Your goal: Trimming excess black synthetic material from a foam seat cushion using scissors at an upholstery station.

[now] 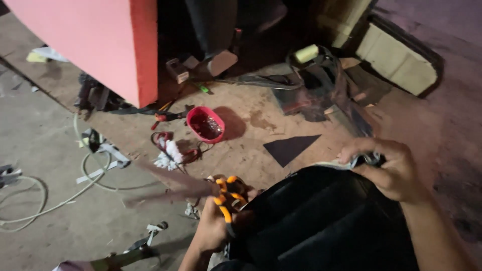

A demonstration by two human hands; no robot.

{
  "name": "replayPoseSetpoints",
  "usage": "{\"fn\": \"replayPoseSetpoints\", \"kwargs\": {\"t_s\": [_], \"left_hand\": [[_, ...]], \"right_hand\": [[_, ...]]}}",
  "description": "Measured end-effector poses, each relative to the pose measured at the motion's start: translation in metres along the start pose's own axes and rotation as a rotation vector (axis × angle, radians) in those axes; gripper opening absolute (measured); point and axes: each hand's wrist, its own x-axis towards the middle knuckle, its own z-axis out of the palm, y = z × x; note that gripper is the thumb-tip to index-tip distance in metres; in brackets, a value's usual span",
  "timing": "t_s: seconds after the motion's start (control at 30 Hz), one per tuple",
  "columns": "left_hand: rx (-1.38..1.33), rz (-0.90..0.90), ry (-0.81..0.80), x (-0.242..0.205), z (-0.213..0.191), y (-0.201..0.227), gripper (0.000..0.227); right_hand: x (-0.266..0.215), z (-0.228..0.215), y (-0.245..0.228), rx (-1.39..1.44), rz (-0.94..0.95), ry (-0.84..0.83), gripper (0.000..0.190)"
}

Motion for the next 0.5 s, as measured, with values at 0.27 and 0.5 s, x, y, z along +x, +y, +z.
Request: {"fn": "replayPoseSetpoints", "kwargs": {"t_s": [0.27, 0.5], "left_hand": [[0.005, 0.258, 0.176, -0.004, -0.020, -0.081, 0.028], [0.121, 0.188, 0.315, -0.014, -0.018, -0.054, 0.028]], "right_hand": [[-0.044, -0.002, -0.027, -0.100, -0.414, -0.061, 0.032], [-0.077, 0.001, -0.048, -0.296, -0.445, -0.232, 0.046]]}}
